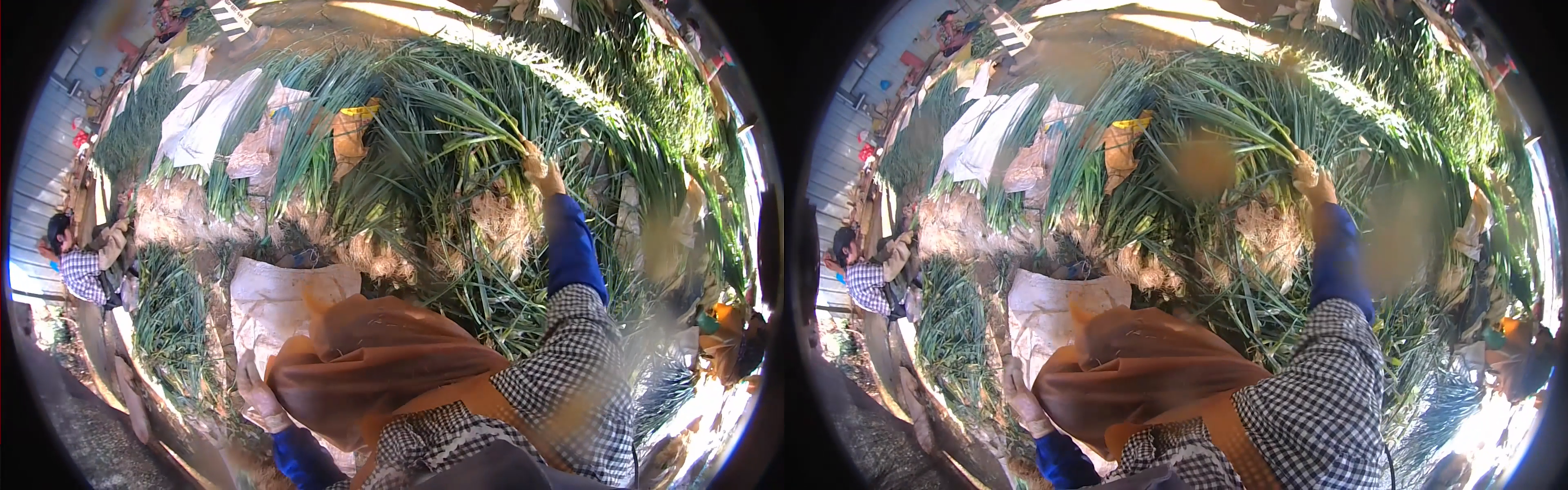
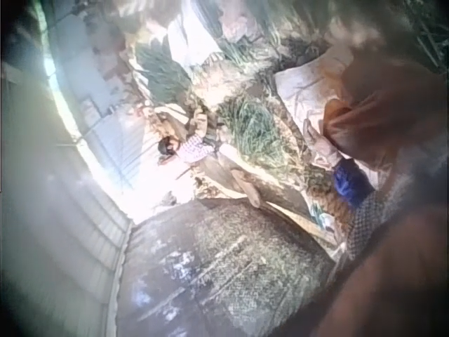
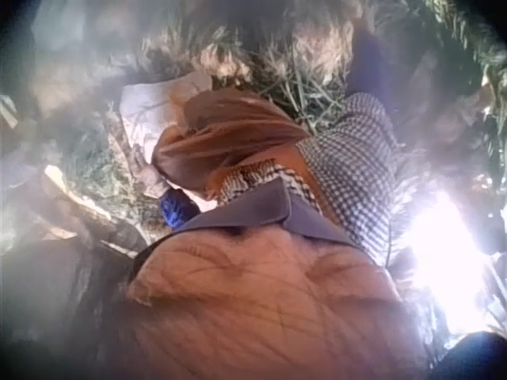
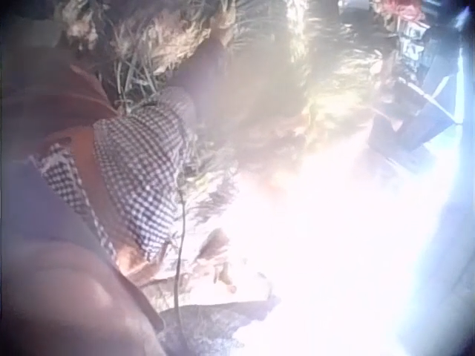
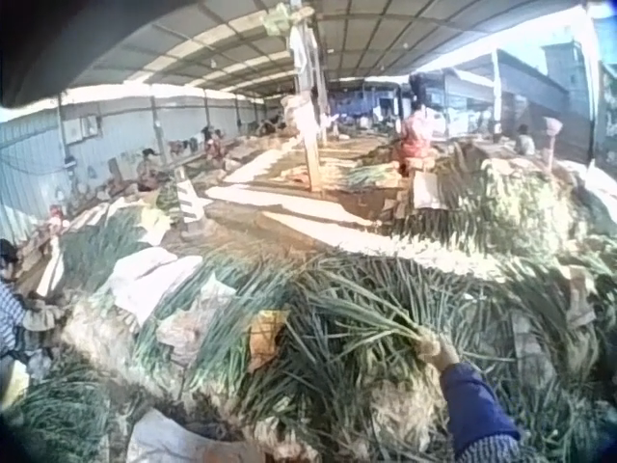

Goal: The person gathers handfuls of green plants from the ground, aligns them, and ties them into bundles with thin strips of material.

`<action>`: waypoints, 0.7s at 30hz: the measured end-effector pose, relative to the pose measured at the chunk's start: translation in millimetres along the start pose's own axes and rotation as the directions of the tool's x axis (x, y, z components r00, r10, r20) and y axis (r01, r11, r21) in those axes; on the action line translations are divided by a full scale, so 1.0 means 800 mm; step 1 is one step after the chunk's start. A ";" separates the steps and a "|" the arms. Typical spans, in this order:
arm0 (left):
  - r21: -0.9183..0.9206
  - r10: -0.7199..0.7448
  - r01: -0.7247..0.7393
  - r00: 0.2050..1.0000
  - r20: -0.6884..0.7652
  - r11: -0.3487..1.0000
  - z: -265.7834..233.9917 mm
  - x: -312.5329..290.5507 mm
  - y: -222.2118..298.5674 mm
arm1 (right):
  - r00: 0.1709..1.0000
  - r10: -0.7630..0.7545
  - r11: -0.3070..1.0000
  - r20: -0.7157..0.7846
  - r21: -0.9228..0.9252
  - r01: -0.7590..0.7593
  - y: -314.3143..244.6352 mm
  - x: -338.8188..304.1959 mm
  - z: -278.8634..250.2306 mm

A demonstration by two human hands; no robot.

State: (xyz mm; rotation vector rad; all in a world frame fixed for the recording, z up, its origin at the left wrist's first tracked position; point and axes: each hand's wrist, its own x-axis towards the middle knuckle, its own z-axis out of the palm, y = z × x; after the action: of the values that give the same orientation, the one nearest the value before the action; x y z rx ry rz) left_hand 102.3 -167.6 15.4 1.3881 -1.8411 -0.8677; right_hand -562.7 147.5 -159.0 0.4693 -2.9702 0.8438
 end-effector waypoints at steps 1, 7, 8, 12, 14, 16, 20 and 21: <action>0.114 0.202 -0.203 0.979 0.025 0.972 0.008 -0.005 0.030 | 0.998 0.049 0.996 -0.037 0.081 -0.045 0.009 0.003 0.006; -0.474 0.279 -0.159 0.940 0.194 0.866 0.155 0.012 0.138 | 0.824 -0.318 0.370 0.469 -0.739 0.563 0.168 0.105 0.003; -0.476 0.226 -0.128 0.962 0.154 0.870 0.142 -0.008 0.138 | 0.855 -0.331 0.723 0.400 -0.474 0.502 0.057 0.073 0.057; -0.424 0.185 0.015 0.885 0.427 0.905 0.220 -0.053 0.197 | 0.960 -0.067 0.963 0.273 0.268 -0.009 -0.151 -0.150 -0.018; -0.510 0.157 0.292 0.729 0.667 0.809 0.294 -0.092 0.234 | 0.942 -0.094 0.953 0.322 0.302 -0.008 -0.131 -0.220 -0.042; -0.393 0.027 0.727 0.460 0.888 0.563 0.373 -0.137 0.216 | 0.889 -0.015 0.877 0.457 0.434 -0.208 -0.098 -0.261 -0.015; -0.131 -0.180 0.902 0.221 0.959 0.412 0.457 -0.192 0.166 | 0.835 -0.381 0.794 0.396 0.603 0.076 -0.108 -0.302 -0.053; -0.251 -0.133 0.903 0.313 0.940 0.350 0.464 -0.197 0.159 | 0.755 -0.356 0.816 0.550 0.577 -0.035 -0.093 -0.284 -0.062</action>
State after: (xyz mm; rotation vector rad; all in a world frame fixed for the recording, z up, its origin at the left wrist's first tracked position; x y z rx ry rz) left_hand -235.8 55.1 -105.4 1.0557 -0.9088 -2.7831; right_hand -327.7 176.8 -100.9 1.2694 -3.0718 1.8813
